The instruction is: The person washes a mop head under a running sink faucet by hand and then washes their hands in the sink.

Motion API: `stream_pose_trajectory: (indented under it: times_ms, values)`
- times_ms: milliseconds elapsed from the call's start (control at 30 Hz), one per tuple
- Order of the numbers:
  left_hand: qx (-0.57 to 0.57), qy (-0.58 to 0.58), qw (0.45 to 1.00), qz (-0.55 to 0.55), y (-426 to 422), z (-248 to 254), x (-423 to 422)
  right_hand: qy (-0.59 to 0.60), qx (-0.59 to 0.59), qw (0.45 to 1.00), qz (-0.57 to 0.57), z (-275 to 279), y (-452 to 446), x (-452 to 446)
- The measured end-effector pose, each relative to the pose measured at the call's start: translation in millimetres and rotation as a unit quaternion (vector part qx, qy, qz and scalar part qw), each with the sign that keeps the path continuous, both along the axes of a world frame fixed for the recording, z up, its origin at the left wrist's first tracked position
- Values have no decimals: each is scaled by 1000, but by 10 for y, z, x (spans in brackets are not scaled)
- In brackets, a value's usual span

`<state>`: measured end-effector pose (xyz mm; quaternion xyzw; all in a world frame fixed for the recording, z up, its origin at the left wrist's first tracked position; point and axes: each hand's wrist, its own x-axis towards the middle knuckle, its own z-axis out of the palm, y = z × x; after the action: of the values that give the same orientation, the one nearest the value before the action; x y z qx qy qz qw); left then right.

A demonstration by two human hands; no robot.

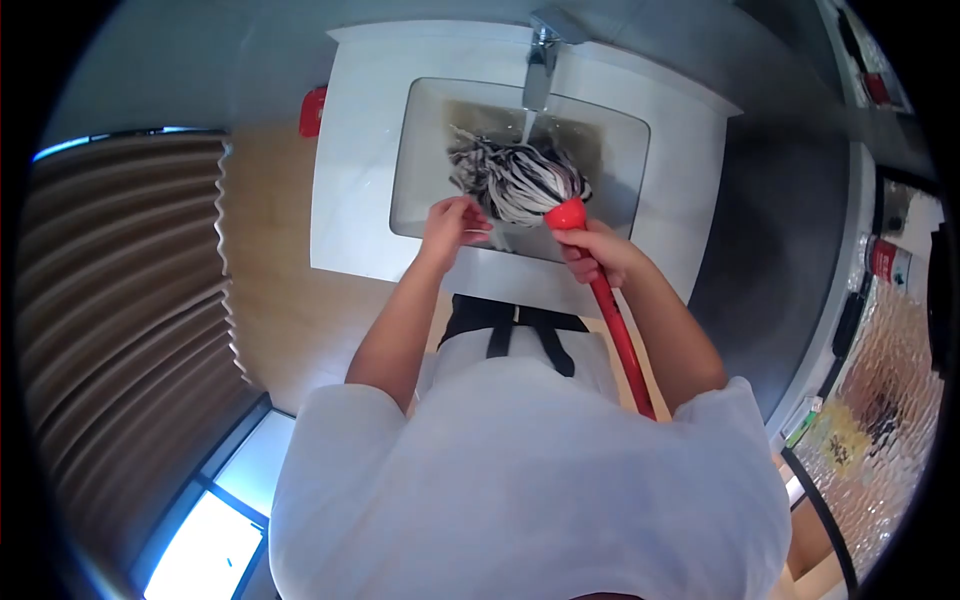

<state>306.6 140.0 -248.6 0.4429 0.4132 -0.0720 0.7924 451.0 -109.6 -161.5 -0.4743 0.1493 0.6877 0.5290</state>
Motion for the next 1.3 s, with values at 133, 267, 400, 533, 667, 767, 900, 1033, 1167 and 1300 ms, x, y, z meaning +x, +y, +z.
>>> stream_pose_trajectory:
  times_ms: [133,267,400,533,667,767,900,1033,1167,1300]
  values:
    - [-45,72,996,10,-187,-93,144,56,69,996,8,435,7,-8]
    - [-97,85,992,11,-298,-136,52,52,102,993,-9,884,-18,-1]
    - [-270,87,959,24,-343,-45,-56,65,148,986,-48,1189,-97,-41]
    - [-390,18,920,45,-406,-20,-10,112,260,952,-116,1355,-99,-106]
    - [-510,-33,857,63,-842,-26,154,174,332,912,-165,1420,49,-126]
    - [-617,-136,771,86,-1242,-111,198,197,387,884,-173,1388,223,-121]
    - [-589,-276,731,204,-1193,38,643,315,450,822,-146,1273,447,-138]
    - [-424,-457,713,321,-1084,-596,1042,359,466,791,-168,1062,516,-225]
    - [-408,-433,717,364,-650,-415,938,363,458,791,-181,945,469,-287]
    - [-352,-327,791,380,-89,-222,704,384,409,788,-255,881,260,-355]
